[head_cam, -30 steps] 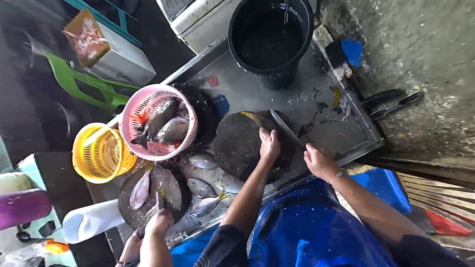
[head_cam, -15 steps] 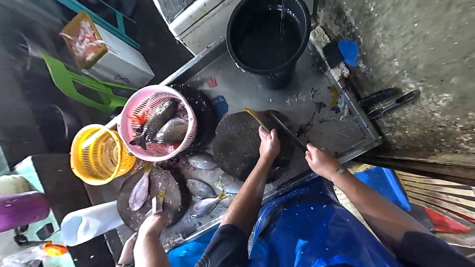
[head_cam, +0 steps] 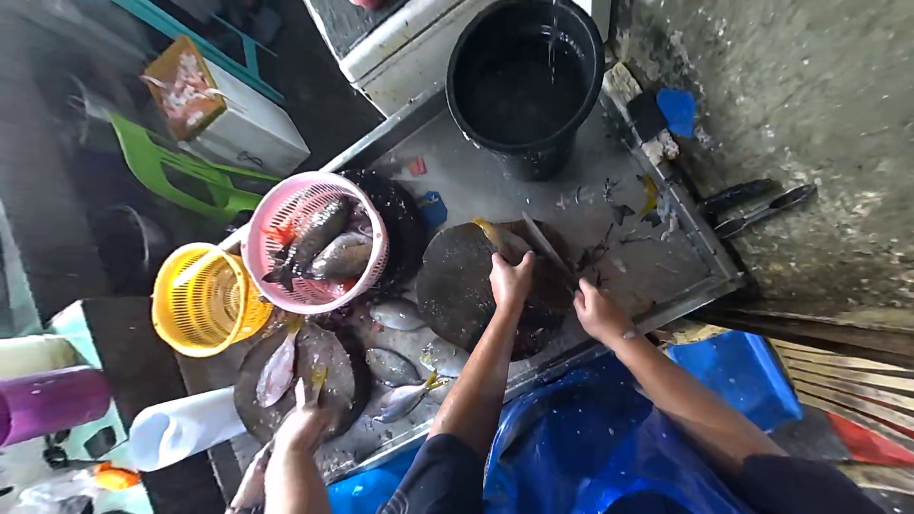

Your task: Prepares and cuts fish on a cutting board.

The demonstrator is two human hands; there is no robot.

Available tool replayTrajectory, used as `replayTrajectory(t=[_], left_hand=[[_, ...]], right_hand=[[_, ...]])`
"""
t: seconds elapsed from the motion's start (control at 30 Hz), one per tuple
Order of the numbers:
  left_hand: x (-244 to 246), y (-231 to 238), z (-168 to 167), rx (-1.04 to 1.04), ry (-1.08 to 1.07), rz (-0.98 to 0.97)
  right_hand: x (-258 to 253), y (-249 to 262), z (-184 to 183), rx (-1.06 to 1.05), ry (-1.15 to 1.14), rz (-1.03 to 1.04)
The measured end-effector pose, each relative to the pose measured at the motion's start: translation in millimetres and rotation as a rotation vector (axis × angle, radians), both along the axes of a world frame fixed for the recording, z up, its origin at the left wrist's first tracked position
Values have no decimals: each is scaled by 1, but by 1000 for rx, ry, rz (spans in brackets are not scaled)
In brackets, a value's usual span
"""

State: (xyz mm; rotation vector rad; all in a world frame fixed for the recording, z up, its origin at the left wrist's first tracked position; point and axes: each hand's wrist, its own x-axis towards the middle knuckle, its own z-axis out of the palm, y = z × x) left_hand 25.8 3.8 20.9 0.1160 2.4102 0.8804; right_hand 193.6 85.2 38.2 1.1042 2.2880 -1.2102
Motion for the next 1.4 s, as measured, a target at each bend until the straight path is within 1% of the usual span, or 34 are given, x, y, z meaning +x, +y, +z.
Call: replayTrajectory(t=[0.07, 0.13, 0.17, 0.27, 0.37, 0.43, 0.5, 0.57, 0.6, 0.63, 0.67, 0.73, 0.77, 0.83, 0.9, 0.93, 0.97, 1.0, 1.07, 1.1, 1.13, 1.2, 1.3, 1.33, 1.4], left_hand=[[-9, -16, -6, -23, -13, 5], [-11, -25, -14, 28, -10, 26], [-9, -28, -16, 54, -2, 39], [-3, -30, -16, 69, 20, 68], [4, -30, -16, 66, 46, 88], [6, -30, -16, 67, 61, 87], [5, -27, -17, 68, 70, 89], [6, -25, -18, 69, 74, 93], [7, -25, -18, 64, 72, 95], [7, -25, -18, 65, 70, 98], [7, -25, -19, 66, 73, 103], [10, -26, -20, 74, 70, 109], [11, -30, -19, 92, 56, 94], [-1, -39, -13, 138, -4, -36], [-26, -48, 1, 123, -91, -278], [-43, -51, 8, 127, -90, -375], [-56, -59, 13, 130, -74, -390], [-63, -69, 15, 101, -34, -324], [-64, -78, 13, 30, 34, -93], [-55, -77, 8, -12, 21, 1], [-45, -72, 3, -42, 3, 53], [-32, -53, 0, -82, 38, 33], [-34, -22, 4, -113, 101, -47], [-35, -16, 6, -113, 96, -45], [-33, -17, 5, -108, 68, -9]], right_hand=[[-6, 5, 6, -51, 86, -54], [-21, 17, 6, -156, 68, -57], [-26, 19, 2, -168, 39, -40], [-22, 21, -7, -28, 1, 72], [-12, 18, -8, 35, -2, 127], [-15, 16, -1, 57, -5, 129], [-20, 15, 13, 133, 84, 118], [-24, 11, 24, 229, 261, 87], [-25, 7, 22, 273, 345, 70], [-26, 3, 15, 288, 376, 62], [-26, 0, 3, 266, 327, 70], [-24, -3, -17, 131, 118, 108], [-19, -3, -22, 87, 83, 105], [-2, 3, -17, 39, 133, 37], [28, 7, -5, 56, 182, -48], [40, 12, -1, 91, 200, -86], [53, 16, 2, 120, 207, -119], [64, 19, 3, 139, 199, -138], [69, 31, 5, 150, 210, -149], [68, 34, 6, 124, 203, -142], [65, 36, 6, 83, 188, -129], [55, 38, 2, -37, 150, -100], [34, 34, -6, -246, 58, -46], [24, 31, -7, -266, 27, -3], [6, 25, -7, -153, -23, 120]])
